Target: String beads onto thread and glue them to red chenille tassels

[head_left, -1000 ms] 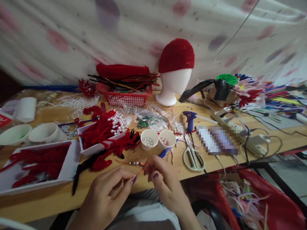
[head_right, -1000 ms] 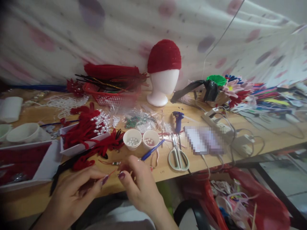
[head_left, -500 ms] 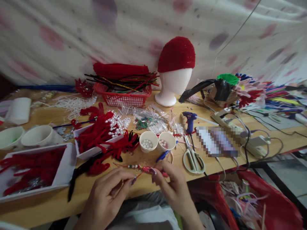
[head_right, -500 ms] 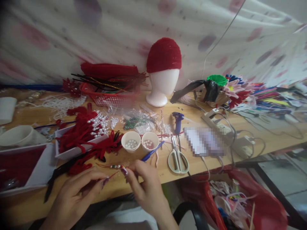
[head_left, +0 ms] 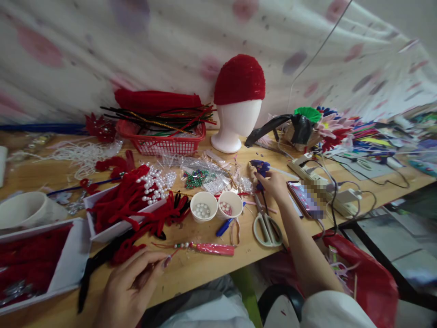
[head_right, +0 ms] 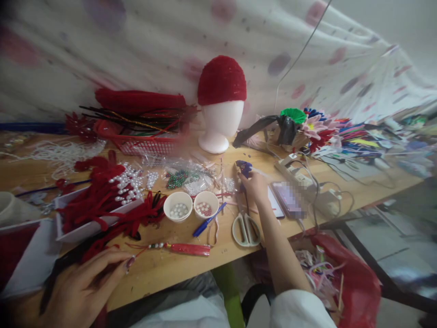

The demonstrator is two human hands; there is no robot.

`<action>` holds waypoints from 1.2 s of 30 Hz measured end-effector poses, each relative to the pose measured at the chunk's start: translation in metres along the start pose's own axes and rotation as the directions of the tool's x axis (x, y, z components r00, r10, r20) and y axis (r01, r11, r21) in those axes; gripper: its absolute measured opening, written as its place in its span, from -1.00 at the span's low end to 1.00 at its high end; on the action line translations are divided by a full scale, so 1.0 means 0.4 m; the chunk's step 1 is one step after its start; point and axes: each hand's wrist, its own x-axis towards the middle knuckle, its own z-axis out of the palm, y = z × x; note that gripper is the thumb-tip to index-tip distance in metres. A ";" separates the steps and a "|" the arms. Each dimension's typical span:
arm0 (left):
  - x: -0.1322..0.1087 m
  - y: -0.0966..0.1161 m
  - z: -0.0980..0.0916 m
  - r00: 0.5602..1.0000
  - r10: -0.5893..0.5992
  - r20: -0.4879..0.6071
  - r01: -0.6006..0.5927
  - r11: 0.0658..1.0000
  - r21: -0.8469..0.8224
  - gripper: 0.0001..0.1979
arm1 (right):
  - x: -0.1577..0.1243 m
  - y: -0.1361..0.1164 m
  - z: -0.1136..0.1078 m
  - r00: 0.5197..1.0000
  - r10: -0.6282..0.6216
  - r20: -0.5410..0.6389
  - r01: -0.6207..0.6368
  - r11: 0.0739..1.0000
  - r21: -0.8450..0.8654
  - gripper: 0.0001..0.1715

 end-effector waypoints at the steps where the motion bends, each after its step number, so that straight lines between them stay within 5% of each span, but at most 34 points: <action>1: -0.006 -0.004 0.002 1.000 0.005 -0.004 -0.005 1.000 0.009 -0.93 | 0.008 0.005 0.012 1.000 0.006 0.015 -0.006 1.000 0.004 -0.70; 7: -0.036 -0.002 0.014 0.998 -0.067 0.009 0.067 0.997 -0.043 -0.90 | 0.002 0.058 -0.016 0.996 -0.006 -0.086 0.021 0.985 0.168 -0.72; 11: -0.006 0.079 0.056 0.986 -0.014 0.166 0.045 0.982 -0.184 -0.81 | -0.018 0.078 -0.053 0.965 -0.009 -0.263 0.107 0.927 0.360 -0.73; 15: 0.065 0.207 0.185 0.814 0.248 0.525 -0.026 0.919 -0.394 -0.84 | -0.038 0.072 -0.066 0.914 0.008 -0.406 0.212 0.844 0.493 -0.65; 20: 0.128 0.297 0.392 0.636 0.415 0.650 -0.239 0.907 -0.346 -0.84 | -0.055 0.058 -0.093 0.855 0.041 -0.518 0.309 0.762 0.569 -0.60; 25: 0.135 0.314 0.484 0.653 0.276 0.705 -0.279 0.953 -0.115 -0.74 | -0.076 0.071 -0.179 0.790 0.095 -0.606 0.377 0.704 0.602 -0.65; 30: 0.129 0.307 0.425 0.743 0.247 0.621 -0.166 0.968 -0.186 -0.81 | -0.156 0.076 -0.281 0.792 0.139 -0.595 0.401 0.616 0.678 -0.81; 33: 0.104 0.272 0.297 0.871 0.158 0.466 -0.022 0.959 -0.284 -0.85 | -0.260 0.062 -0.295 0.841 0.126 -0.526 0.376 0.564 0.736 -0.77; 36: 0.054 0.207 0.139 0.941 0.071 0.332 -0.025 0.990 -0.140 -0.80 | -0.386 0.046 -0.266 0.944 -0.023 -0.329 0.284 0.562 0.777 -0.70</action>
